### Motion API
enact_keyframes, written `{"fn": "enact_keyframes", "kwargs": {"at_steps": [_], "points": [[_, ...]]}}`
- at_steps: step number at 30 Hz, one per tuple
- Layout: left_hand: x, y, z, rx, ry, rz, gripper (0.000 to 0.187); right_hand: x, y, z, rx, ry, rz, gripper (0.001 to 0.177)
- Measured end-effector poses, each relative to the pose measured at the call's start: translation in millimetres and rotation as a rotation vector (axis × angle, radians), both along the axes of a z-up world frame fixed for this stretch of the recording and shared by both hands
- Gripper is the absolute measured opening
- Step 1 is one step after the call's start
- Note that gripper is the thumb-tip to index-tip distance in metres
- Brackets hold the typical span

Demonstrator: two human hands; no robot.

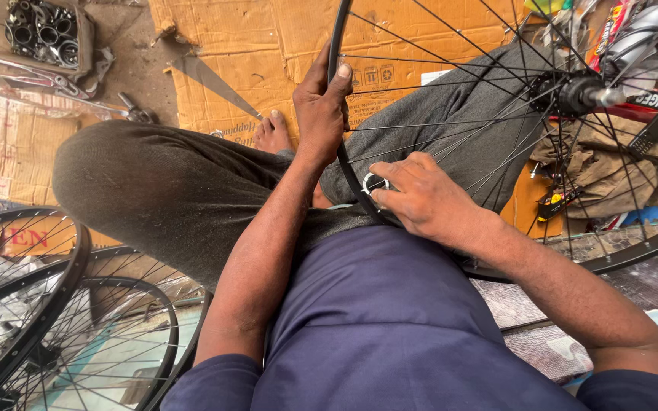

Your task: The person is sitting on the floor and using a spoke wrench to tighten the spokes of a bicycle wheel. They rotate the wheel and systematically adjust the tension of each spoke.

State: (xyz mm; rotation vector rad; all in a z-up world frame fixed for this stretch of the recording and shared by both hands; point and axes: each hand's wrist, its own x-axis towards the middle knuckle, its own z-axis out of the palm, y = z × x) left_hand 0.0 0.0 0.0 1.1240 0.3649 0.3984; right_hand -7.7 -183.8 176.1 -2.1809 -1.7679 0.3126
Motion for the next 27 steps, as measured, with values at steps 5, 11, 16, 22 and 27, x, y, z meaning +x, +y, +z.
{"fn": "enact_keyframes", "kwargs": {"at_steps": [5, 11, 16, 22, 27], "points": [[1.3, 2.2, 28.9, -0.159, 0.132, -0.009, 0.057, -2.3, 11.6, -8.9, -0.252, -0.202, -0.095, 0.017], [7.0, -5.3, 16.2, -0.14, -0.01, 0.013, 0.052, -4.6, 23.9, -22.9, -0.527, -0.226, -0.188, 0.016], [2.0, 1.4, 28.5, -0.229, 0.052, -0.02, 0.055, -0.4, 19.5, -1.5, -0.252, 0.014, -0.167, 0.045], [2.6, 8.3, 40.4, -0.253, 0.057, -0.019, 0.056, -2.8, 10.3, 10.7, 0.088, -0.023, -0.031, 0.03], [2.7, 0.5, 50.1, -0.209, -0.014, -0.007, 0.054, -11.1, 16.7, -14.7, -0.473, -0.283, -0.165, 0.008]]}}
